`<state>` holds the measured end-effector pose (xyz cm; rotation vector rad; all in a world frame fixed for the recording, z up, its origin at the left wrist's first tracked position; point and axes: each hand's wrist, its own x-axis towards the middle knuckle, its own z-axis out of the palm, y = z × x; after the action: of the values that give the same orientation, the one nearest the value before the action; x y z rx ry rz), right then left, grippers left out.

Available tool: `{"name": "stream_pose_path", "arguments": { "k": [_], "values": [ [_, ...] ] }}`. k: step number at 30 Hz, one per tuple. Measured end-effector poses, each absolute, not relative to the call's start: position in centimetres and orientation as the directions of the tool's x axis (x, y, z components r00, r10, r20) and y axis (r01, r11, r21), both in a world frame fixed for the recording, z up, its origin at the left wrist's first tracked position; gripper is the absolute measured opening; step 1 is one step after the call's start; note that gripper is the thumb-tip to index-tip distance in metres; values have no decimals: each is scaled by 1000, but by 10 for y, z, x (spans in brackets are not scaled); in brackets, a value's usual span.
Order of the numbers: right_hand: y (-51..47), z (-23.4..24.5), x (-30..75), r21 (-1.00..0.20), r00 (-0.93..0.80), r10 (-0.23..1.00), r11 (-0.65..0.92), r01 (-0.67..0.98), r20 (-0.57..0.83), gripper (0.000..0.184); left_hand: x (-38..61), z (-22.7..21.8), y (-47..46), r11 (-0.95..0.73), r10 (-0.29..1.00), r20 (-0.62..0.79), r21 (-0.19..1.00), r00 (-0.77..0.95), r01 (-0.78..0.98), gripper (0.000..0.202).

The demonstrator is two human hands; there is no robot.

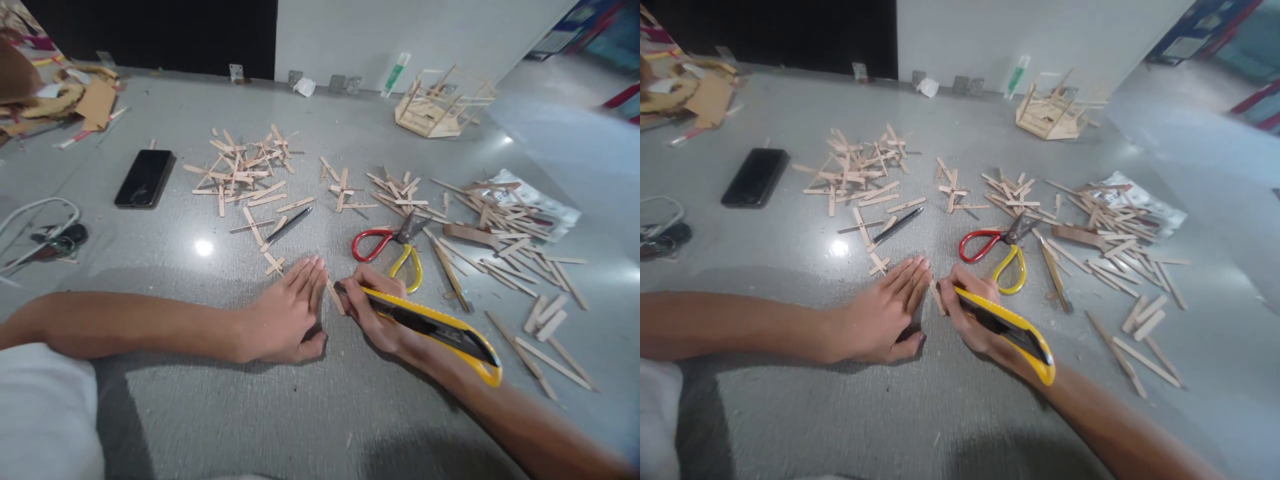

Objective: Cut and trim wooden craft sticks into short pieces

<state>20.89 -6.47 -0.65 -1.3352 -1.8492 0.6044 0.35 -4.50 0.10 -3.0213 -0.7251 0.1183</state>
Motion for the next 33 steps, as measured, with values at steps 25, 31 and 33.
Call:
{"name": "stream_pose_path", "arguments": {
  "k": [25,31,33],
  "values": [
    [-63,-13,210,-812,-133,975,224,539,180,41,3,-7,-47,-880,475,0,-19,880,474,90],
    [-62,-14,208,-722,-115,961,266,639,252,45,3,-4,-46,-873,487,2,-13,873,487,91],
    [-63,-12,206,-696,-113,953,284,659,282,45,4,-2,-46,-873,487,-10,-22,873,486,91]
  ]
}}
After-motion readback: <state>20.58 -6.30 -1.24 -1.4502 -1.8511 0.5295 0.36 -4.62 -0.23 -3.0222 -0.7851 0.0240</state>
